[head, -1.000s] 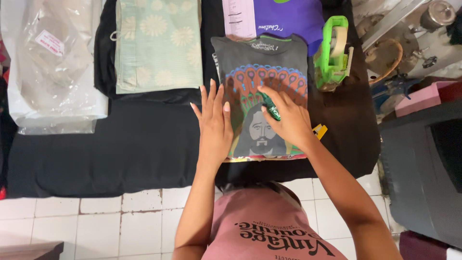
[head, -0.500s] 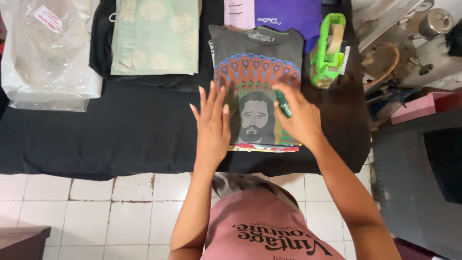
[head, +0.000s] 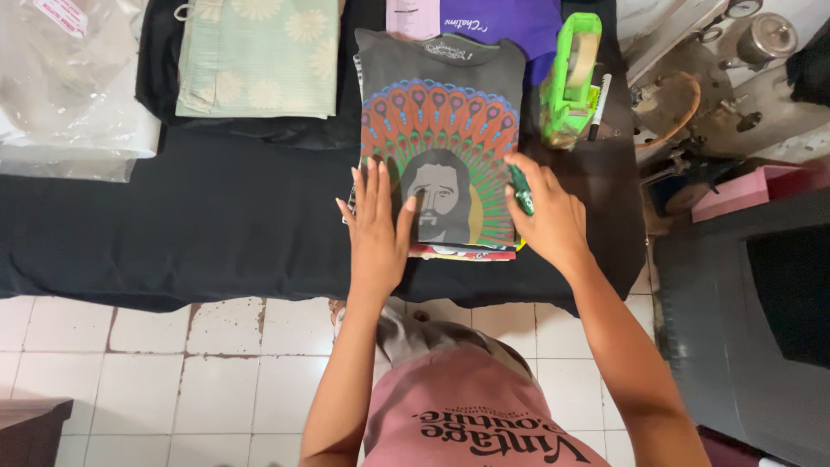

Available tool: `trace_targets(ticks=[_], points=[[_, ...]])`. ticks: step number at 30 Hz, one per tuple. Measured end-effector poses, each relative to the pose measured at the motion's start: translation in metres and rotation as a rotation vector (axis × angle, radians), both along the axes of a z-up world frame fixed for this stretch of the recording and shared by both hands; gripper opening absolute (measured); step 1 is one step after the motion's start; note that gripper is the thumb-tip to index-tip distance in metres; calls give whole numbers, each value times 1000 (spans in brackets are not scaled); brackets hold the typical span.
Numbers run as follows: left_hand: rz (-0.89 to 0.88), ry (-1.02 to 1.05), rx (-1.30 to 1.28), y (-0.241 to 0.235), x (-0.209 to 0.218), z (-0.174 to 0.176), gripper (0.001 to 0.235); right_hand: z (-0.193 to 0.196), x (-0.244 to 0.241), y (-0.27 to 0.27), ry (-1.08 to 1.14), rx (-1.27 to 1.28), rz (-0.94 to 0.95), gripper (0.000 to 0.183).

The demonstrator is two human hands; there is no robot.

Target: The person folds various clothing items, including patterned shirts and pants, on a table. They use a spray bottle to mist each item before folding it neatly and stacking it. The person handles each garment individually, ensuring it is properly aligned before adding it to the stack.

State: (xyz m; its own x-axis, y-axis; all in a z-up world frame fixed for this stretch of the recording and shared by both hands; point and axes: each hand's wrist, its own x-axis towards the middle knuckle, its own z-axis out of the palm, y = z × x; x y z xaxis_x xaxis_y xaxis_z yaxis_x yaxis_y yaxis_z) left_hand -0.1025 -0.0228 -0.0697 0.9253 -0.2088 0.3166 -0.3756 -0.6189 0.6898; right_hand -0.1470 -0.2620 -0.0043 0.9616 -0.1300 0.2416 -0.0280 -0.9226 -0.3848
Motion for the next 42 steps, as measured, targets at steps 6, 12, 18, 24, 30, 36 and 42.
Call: trace_targets(ticks=[6,12,18,24,30,36,42], points=[[24,-16,-125,7,-15,11,56,7,-16,23,22,-68,161,45],[46,-35,-161,7,-30,23,53,-8,-14,28,-54,-136,202,41],[2,-52,-122,-6,-44,30,55,-23,-34,-3,-96,-16,83,39],[-326,-176,236,-53,-43,23,83,-36,-48,-18,-363,366,24,54],[-477,-338,467,-91,-19,-10,71,-60,-69,-20,-198,968,-219,69],[-458,56,-359,-85,-15,-9,41,-54,-70,-8,-155,975,-196,68],[-232,20,-874,-84,-17,13,44,-45,-37,16,-284,690,-146,54]])
